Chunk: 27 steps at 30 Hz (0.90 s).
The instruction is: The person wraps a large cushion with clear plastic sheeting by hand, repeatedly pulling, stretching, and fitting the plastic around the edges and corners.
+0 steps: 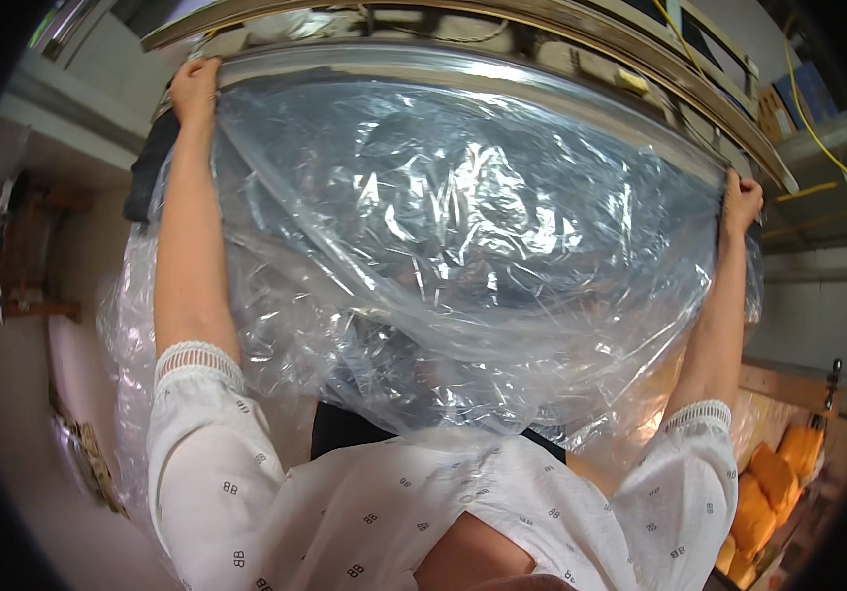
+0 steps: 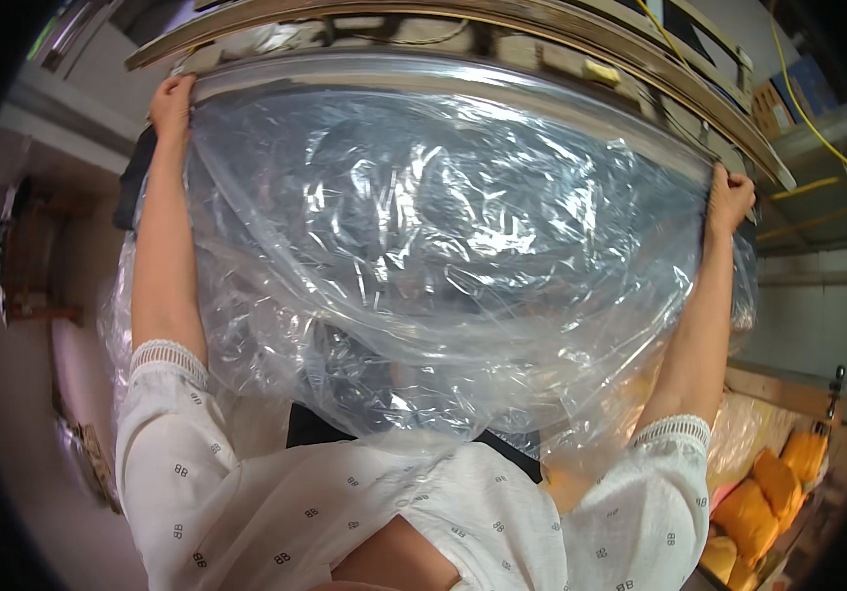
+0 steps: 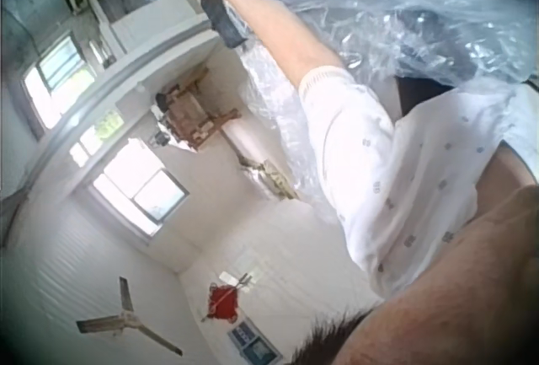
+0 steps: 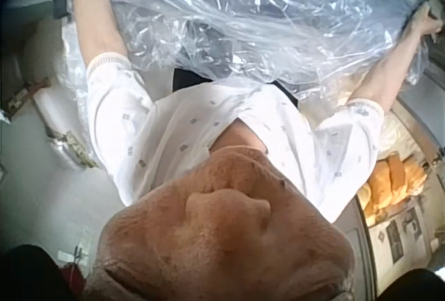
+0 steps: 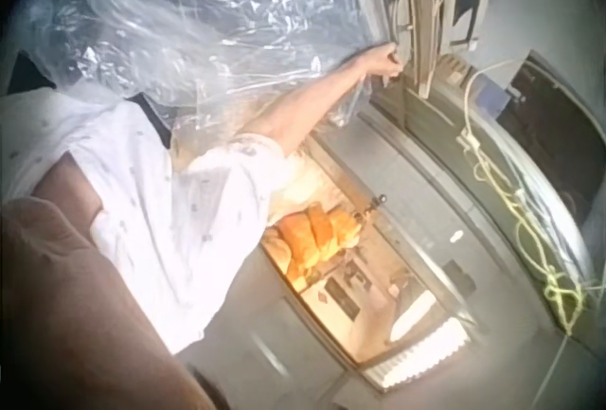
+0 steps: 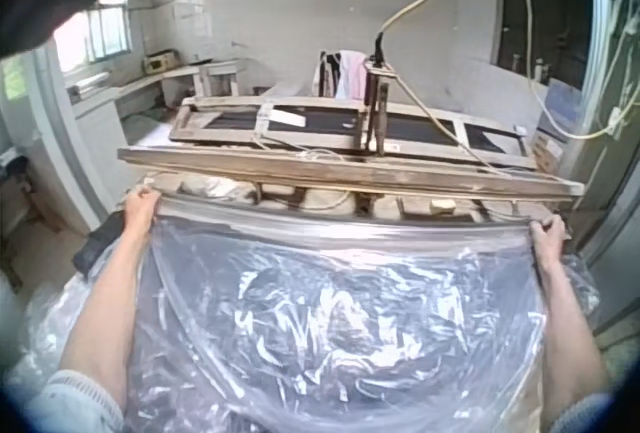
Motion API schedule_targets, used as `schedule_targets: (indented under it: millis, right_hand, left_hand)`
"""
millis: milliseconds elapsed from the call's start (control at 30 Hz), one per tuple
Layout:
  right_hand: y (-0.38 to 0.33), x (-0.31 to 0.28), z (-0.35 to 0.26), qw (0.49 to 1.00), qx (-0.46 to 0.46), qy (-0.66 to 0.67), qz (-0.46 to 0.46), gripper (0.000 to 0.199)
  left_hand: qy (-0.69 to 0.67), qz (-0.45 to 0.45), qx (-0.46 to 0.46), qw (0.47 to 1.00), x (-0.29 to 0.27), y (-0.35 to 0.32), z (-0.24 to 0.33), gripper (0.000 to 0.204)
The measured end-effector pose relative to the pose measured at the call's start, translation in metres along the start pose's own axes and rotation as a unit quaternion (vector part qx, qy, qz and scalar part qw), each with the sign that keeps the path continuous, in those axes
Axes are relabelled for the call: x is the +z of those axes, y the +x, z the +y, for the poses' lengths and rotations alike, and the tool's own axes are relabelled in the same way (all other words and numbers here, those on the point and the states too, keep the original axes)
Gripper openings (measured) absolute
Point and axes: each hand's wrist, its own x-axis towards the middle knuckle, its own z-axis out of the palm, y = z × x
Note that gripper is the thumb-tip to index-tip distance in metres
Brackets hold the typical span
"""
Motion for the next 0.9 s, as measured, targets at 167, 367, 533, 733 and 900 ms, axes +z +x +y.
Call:
schedule_targets:
  millis: [167, 367, 533, 733, 900]
  right_hand:
    - [-0.006, -0.005, -0.002, 0.997, 0.027, -0.072, 0.026, 0.05]
    - [-0.009, -0.011, -0.018, 0.994, 0.086, 0.06, 0.027, 0.043]
    - [-0.007, -0.018, -0.023, 0.988, 0.112, 0.094, 0.045, 0.043]
    - [0.001, -0.027, -0.017, 0.953, 0.169, 0.25, 0.008, 0.045]
    - [-0.047, -0.107, -0.059, 0.993, -0.032, 0.077, -0.078, 0.027]
  left_hand:
    - [0.12, -0.019, 0.027, 0.992, 0.002, 0.014, -0.016, 0.03]
    - [-0.213, 0.075, -0.065, 0.972, -0.021, 0.022, -0.041, 0.019]
    - [-0.146, 0.119, -0.058, 0.98, -0.022, 0.009, -0.008, 0.019]
    - [0.325, 0.032, -0.064, 0.943, -0.003, -0.035, 0.054, 0.029]
    - [-0.029, 0.012, -0.009, 0.999, -0.137, 0.047, -0.052, 0.03]
